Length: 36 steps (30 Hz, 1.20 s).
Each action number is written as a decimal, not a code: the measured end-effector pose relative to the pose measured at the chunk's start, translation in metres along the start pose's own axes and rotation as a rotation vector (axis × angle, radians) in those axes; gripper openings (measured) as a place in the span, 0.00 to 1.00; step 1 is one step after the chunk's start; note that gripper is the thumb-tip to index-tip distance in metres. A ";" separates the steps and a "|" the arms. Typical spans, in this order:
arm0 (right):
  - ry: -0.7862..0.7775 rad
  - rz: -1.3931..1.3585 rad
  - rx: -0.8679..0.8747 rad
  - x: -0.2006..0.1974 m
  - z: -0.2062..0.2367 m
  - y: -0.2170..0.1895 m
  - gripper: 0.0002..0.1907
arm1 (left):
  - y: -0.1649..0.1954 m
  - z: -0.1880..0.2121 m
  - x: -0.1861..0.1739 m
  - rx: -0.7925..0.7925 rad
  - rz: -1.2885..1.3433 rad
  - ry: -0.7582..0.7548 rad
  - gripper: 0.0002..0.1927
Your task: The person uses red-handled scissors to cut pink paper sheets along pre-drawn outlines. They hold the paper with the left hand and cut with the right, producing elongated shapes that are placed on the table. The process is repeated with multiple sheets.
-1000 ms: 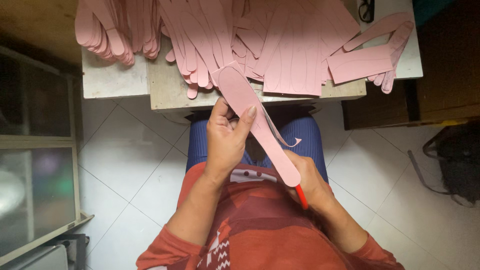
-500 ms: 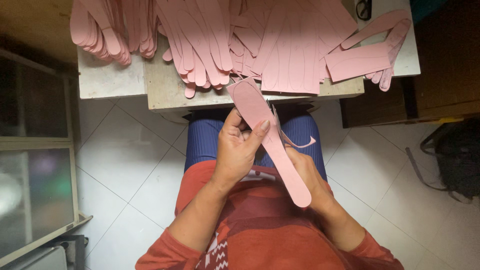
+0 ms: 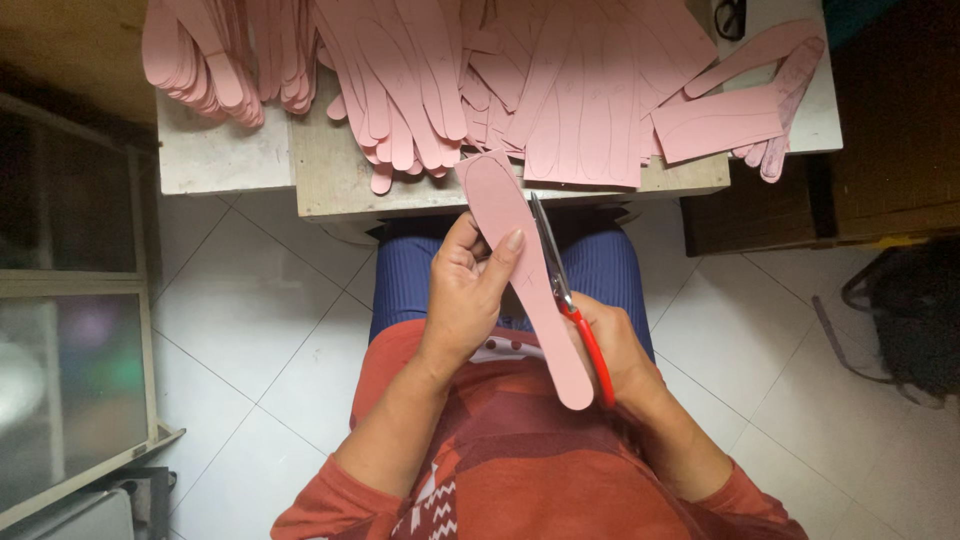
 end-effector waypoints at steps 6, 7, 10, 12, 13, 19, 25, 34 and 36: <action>0.036 -0.005 -0.241 -0.010 0.002 -0.014 0.15 | 0.003 0.003 0.001 -0.045 0.010 -0.017 0.14; 0.015 0.008 -0.221 -0.010 0.001 -0.015 0.15 | 0.004 0.003 0.002 -0.056 0.040 -0.020 0.16; 0.000 0.008 -0.186 -0.010 0.001 -0.017 0.14 | 0.004 0.001 0.006 -0.075 0.066 -0.021 0.18; 0.000 0.017 -0.166 -0.009 0.001 -0.016 0.13 | 0.004 0.001 0.007 -0.079 0.045 -0.015 0.18; -0.001 0.034 -0.154 -0.009 0.000 -0.016 0.13 | 0.005 0.001 0.007 -0.081 0.035 -0.011 0.18; 0.010 0.039 -0.128 -0.009 0.002 -0.018 0.12 | 0.005 0.002 0.007 -0.089 0.023 0.011 0.18; 0.009 0.056 -0.060 -0.012 0.002 -0.023 0.11 | 0.009 0.001 0.008 -0.083 0.038 0.000 0.18; 0.010 0.050 -0.157 -0.013 0.002 -0.027 0.13 | 0.008 0.001 0.010 -0.077 0.045 0.001 0.16; 0.022 0.058 -0.139 -0.013 0.002 -0.027 0.12 | 0.008 0.001 0.010 -0.076 0.042 -0.001 0.16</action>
Point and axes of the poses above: each hand's wrist, its own z-axis away from the middle knuckle, its own x-axis out of the palm, y = z × x, the point moved 1 cm from there along -z, towards the middle knuckle, and after that the axes turned 12 degrees about z, right-handed, at the moved point
